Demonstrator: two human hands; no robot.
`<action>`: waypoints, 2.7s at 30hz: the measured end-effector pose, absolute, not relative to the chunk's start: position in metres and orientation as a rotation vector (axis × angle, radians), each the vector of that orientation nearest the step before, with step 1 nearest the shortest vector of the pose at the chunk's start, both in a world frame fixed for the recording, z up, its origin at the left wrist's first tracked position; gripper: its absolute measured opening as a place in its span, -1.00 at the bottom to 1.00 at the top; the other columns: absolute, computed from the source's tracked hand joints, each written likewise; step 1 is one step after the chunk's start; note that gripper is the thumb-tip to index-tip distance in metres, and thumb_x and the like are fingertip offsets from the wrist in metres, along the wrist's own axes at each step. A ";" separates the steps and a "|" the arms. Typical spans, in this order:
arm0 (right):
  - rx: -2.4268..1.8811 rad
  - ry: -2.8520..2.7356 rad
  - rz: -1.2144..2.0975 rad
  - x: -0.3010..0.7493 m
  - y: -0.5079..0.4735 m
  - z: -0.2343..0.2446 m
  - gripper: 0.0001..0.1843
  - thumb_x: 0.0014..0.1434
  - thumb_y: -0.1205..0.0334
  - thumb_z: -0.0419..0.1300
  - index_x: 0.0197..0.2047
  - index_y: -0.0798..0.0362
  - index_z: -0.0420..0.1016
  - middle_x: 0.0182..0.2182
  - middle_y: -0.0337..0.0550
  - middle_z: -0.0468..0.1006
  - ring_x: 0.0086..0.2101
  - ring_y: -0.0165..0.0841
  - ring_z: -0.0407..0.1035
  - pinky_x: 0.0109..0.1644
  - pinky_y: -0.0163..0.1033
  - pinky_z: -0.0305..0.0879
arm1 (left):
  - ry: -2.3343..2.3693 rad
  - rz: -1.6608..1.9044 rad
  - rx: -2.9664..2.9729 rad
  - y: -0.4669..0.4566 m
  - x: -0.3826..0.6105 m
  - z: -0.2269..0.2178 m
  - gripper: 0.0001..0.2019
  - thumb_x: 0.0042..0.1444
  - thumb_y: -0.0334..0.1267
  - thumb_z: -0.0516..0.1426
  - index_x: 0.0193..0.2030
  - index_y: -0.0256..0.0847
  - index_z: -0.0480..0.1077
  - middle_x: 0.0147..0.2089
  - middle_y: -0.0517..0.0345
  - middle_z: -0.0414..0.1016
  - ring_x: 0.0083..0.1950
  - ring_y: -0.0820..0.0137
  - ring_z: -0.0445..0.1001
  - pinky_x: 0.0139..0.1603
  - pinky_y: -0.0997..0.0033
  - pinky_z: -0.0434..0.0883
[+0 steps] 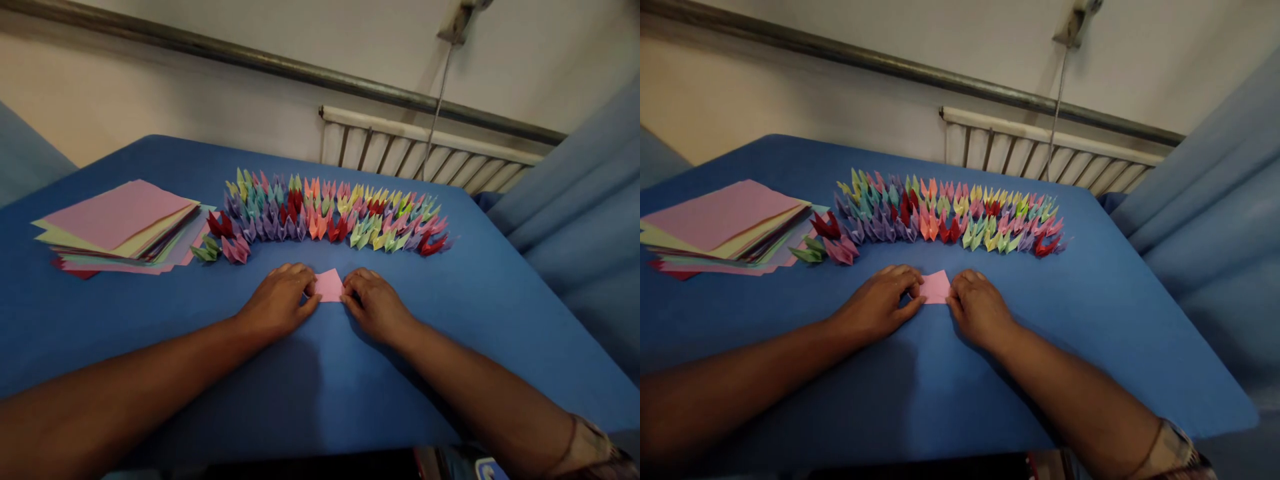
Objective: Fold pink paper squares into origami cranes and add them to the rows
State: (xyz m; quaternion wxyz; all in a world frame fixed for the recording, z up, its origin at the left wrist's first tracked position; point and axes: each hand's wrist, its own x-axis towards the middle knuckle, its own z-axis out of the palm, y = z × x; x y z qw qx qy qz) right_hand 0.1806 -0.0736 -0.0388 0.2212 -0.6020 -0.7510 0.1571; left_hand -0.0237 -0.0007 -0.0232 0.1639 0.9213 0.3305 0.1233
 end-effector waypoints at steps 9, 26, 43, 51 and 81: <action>-1.792 -2.142 0.429 0.190 -0.081 -0.023 -0.87 0.28 0.38 0.09 -0.27 0.09 0.45 -0.18 -0.02 0.51 -0.14 -0.25 0.37 0.00 -0.13 0.31 | 0.912 0.342 2.644 0.002 -0.026 -0.022 -0.88 0.22 -0.25 0.07 -0.30 -0.21 0.36 -0.17 0.05 0.45 -0.13 0.24 0.39 -0.06 0.18 0.32; -1.806 -2.473 0.197 0.172 -0.116 -0.010 -0.35 0.19 -0.01 0.26 0.29 0.04 0.30 0.23 0.17 0.33 0.14 0.10 0.23 0.07 0.21 0.27 | 0.745 0.383 2.717 -0.002 -0.027 -0.020 -0.82 0.25 -0.33 0.04 -0.16 -0.19 0.47 -0.04 0.03 0.48 -0.03 0.24 0.40 0.01 0.19 0.34; -1.568 -2.118 0.313 0.195 -0.058 -0.039 -0.58 0.35 0.26 0.02 0.24 0.03 0.32 0.17 0.03 0.38 0.14 -0.22 0.27 0.20 -0.01 0.24 | 0.656 0.137 2.935 -0.006 -0.026 -0.014 -0.75 0.33 -0.27 -0.01 -0.13 -0.17 0.51 -0.15 0.05 0.52 -0.17 0.26 0.40 -0.12 0.24 0.31; -1.382 -2.044 0.530 0.193 -0.034 -0.049 -0.69 0.27 0.44 0.06 -0.06 0.02 0.57 -0.16 -0.10 0.56 -0.10 -0.34 0.41 0.07 -0.16 0.32 | 0.633 0.211 2.972 -0.004 -0.027 -0.020 -0.74 0.33 -0.33 -0.02 -0.10 -0.17 0.50 -0.13 0.05 0.51 -0.08 0.23 0.37 -0.03 0.20 0.29; -1.159 -2.005 0.726 0.200 -0.063 -0.051 -0.87 0.20 0.37 0.23 -0.24 -0.05 0.54 -0.24 -0.19 0.43 -0.15 -0.34 0.37 -0.03 -0.17 0.33 | 0.661 0.323 2.576 -0.003 -0.031 -0.025 -0.86 0.20 -0.31 0.16 -0.11 -0.23 0.45 -0.08 0.05 0.51 -0.04 0.25 0.41 0.03 0.21 0.30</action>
